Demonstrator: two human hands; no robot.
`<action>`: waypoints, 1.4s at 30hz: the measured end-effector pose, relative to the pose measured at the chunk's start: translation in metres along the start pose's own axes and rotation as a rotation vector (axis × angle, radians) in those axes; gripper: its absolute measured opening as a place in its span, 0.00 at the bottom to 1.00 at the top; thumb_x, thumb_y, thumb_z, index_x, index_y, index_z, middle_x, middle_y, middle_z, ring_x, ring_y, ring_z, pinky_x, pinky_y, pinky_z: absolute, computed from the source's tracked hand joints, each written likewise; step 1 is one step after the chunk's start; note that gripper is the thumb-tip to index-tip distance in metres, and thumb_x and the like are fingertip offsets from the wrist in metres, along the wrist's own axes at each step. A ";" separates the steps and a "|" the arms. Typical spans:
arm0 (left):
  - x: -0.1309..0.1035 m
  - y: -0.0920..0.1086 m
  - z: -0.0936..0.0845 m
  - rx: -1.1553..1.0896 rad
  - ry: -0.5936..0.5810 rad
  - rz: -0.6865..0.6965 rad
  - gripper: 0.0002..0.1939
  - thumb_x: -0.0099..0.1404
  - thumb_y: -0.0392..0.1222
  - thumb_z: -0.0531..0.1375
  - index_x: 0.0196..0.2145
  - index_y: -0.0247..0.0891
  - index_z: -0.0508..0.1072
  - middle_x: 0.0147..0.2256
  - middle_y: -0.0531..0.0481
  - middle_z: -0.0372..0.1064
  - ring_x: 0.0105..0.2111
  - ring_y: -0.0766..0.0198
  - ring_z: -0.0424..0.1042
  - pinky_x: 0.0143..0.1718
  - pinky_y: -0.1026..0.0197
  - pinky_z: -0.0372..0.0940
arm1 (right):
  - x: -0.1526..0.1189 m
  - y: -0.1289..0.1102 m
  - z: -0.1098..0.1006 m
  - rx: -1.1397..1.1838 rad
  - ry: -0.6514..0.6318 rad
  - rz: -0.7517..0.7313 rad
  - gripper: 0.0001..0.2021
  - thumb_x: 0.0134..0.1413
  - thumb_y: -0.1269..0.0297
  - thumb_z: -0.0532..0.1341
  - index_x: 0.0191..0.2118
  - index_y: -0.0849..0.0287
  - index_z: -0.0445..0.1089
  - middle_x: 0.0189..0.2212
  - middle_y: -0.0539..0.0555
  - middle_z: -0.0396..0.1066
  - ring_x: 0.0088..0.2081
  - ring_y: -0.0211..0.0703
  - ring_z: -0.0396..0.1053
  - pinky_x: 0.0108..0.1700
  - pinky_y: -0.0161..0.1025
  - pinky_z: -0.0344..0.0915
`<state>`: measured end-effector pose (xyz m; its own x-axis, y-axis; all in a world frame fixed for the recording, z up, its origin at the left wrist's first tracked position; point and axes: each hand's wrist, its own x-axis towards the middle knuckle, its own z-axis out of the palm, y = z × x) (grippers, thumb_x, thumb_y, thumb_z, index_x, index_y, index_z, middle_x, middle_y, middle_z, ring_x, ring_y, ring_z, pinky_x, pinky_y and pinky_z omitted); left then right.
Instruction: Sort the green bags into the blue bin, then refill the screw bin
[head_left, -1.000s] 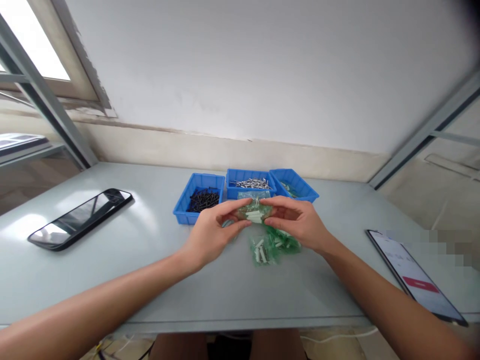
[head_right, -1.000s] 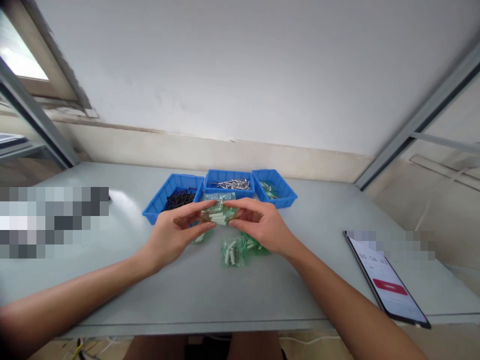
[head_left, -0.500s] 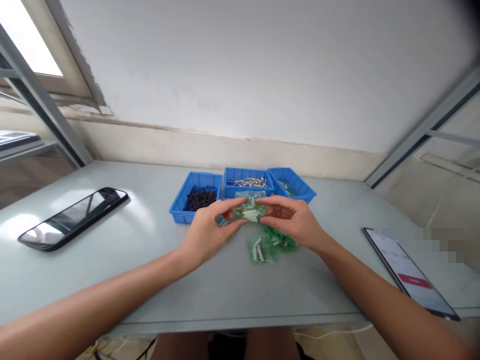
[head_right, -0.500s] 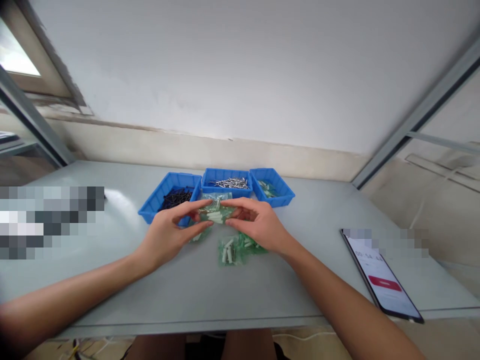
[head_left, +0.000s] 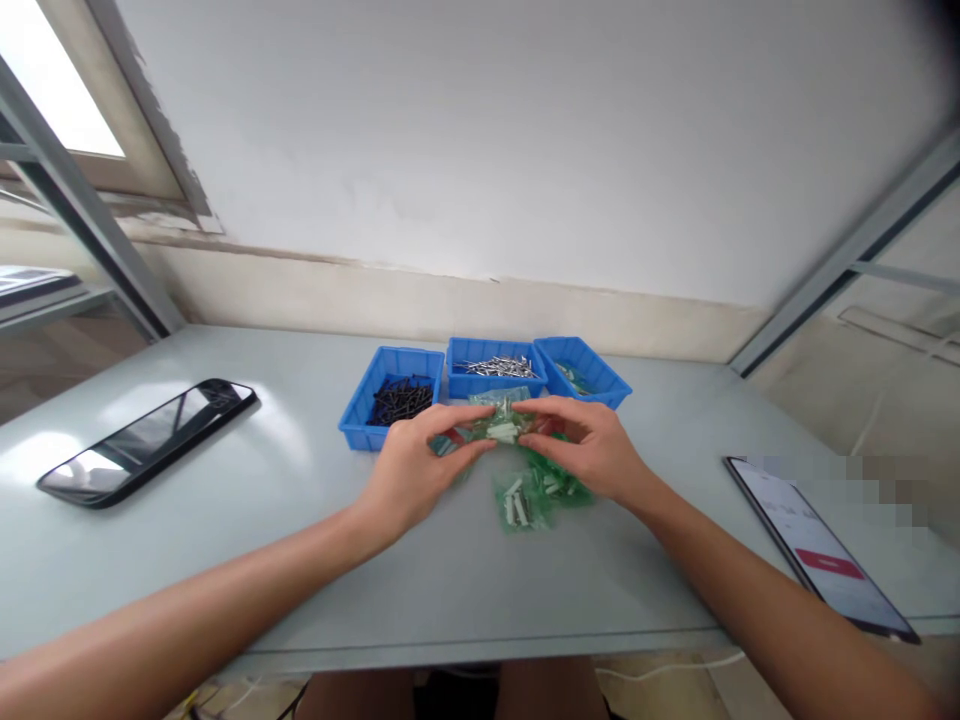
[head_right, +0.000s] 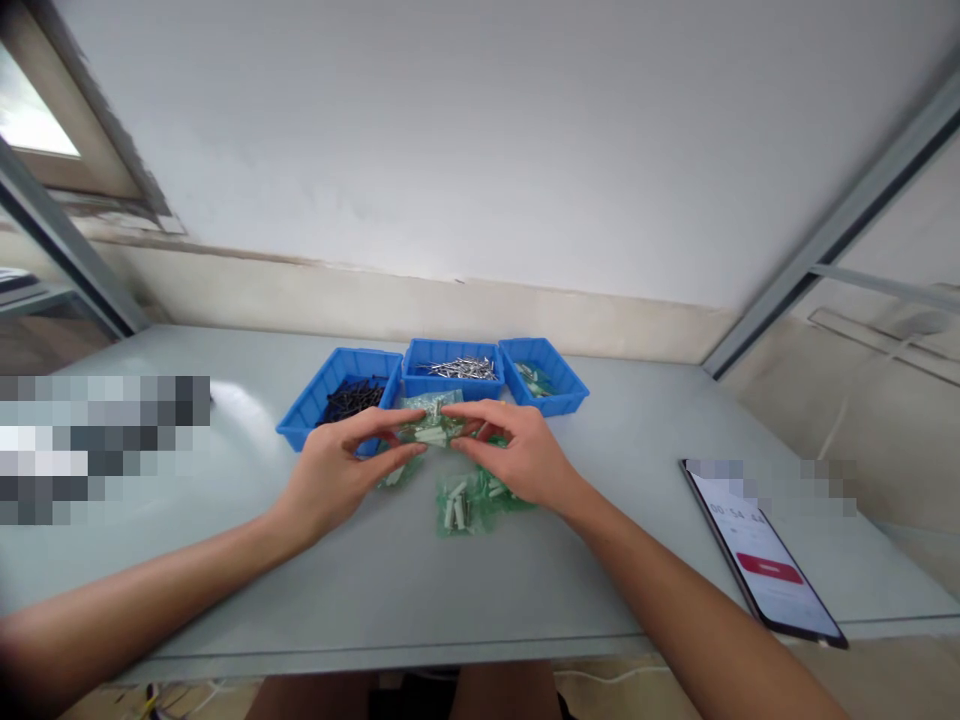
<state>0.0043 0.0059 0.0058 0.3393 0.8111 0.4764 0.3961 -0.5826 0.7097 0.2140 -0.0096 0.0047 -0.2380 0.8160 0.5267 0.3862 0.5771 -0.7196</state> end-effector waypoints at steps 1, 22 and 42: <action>0.000 0.000 0.000 -0.008 -0.002 -0.001 0.14 0.57 0.40 0.64 0.43 0.43 0.76 0.34 0.52 0.75 0.30 0.65 0.71 0.35 0.62 0.68 | 0.000 0.000 0.000 -0.007 0.003 0.002 0.14 0.49 0.69 0.64 0.44 0.54 0.74 0.34 0.51 0.76 0.31 0.39 0.72 0.33 0.37 0.70; 0.004 0.007 0.000 -0.333 -0.059 -0.218 0.10 0.59 0.40 0.61 0.39 0.36 0.76 0.25 0.52 0.71 0.23 0.68 0.68 0.24 0.68 0.65 | -0.001 0.000 -0.001 0.025 -0.073 0.063 0.14 0.51 0.70 0.62 0.46 0.53 0.70 0.35 0.51 0.72 0.32 0.38 0.70 0.34 0.36 0.69; -0.003 -0.001 0.002 -0.119 -0.386 0.069 0.10 0.63 0.34 0.54 0.43 0.38 0.68 0.37 0.48 0.68 0.34 0.64 0.69 0.36 0.61 0.67 | 0.018 0.039 -0.052 -0.149 0.370 0.152 0.17 0.50 0.64 0.60 0.48 0.58 0.68 0.34 0.54 0.71 0.33 0.42 0.70 0.33 0.39 0.68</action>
<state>0.0049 0.0039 0.0029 0.6656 0.6782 0.3116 0.2677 -0.6067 0.7485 0.2708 0.0263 0.0097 0.1569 0.8092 0.5662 0.5234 0.4180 -0.7425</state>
